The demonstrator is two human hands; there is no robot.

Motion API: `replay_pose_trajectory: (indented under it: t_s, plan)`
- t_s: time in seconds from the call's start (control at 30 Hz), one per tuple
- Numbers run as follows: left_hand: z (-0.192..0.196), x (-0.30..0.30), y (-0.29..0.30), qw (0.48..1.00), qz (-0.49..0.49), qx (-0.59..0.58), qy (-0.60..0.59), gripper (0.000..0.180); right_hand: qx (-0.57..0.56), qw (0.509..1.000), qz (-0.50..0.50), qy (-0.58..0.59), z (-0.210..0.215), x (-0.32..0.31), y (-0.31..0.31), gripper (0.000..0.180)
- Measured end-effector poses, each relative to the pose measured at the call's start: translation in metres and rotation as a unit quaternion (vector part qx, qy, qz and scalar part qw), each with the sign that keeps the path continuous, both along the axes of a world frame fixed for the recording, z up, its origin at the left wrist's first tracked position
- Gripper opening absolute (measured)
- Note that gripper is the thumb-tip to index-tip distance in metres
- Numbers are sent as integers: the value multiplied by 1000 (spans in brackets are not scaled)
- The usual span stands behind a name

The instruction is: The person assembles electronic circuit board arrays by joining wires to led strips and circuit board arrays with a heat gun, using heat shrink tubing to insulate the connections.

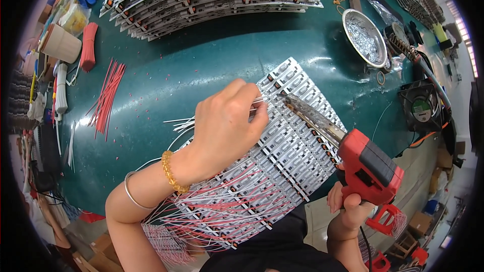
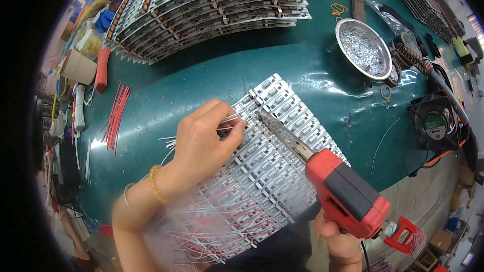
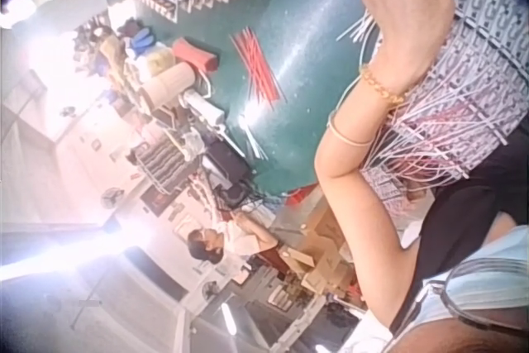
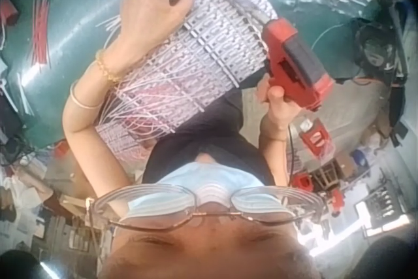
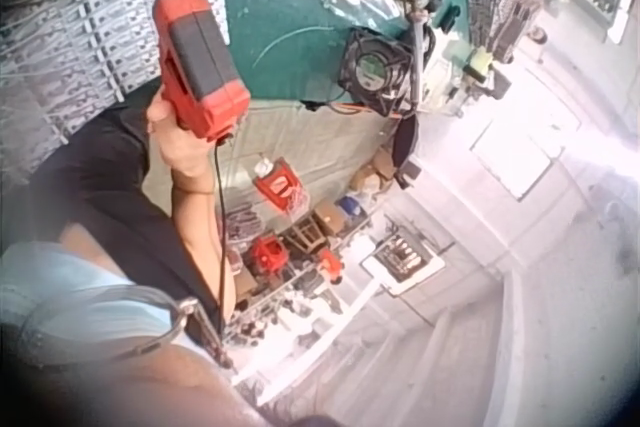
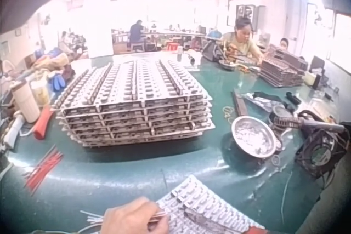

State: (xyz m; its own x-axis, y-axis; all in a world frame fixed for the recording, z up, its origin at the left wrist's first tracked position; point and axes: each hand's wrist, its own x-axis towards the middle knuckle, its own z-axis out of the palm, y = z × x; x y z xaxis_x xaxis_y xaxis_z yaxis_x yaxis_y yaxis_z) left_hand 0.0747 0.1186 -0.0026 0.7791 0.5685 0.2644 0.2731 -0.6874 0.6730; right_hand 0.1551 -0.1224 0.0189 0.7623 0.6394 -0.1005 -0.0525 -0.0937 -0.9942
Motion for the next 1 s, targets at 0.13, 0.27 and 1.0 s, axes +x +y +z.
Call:
replay_pose_trajectory:
  t_s: [0.13, 0.27, 1.0]
  plan:
    - [2, -1, 0, 1000, 0, -2, 0, 12, 9, 1000, 3, 8, -1, -1, 1, 84]
    - [4, -3, -1, 1000, -6, -9, -1, 15, 26, 1000, 4, 4, -1, -1, -1, 84]
    - [9, 0, -19, 998, -19, 57, 36, 10, 36, 999, -1, 38, -2, 2, -13, 87]
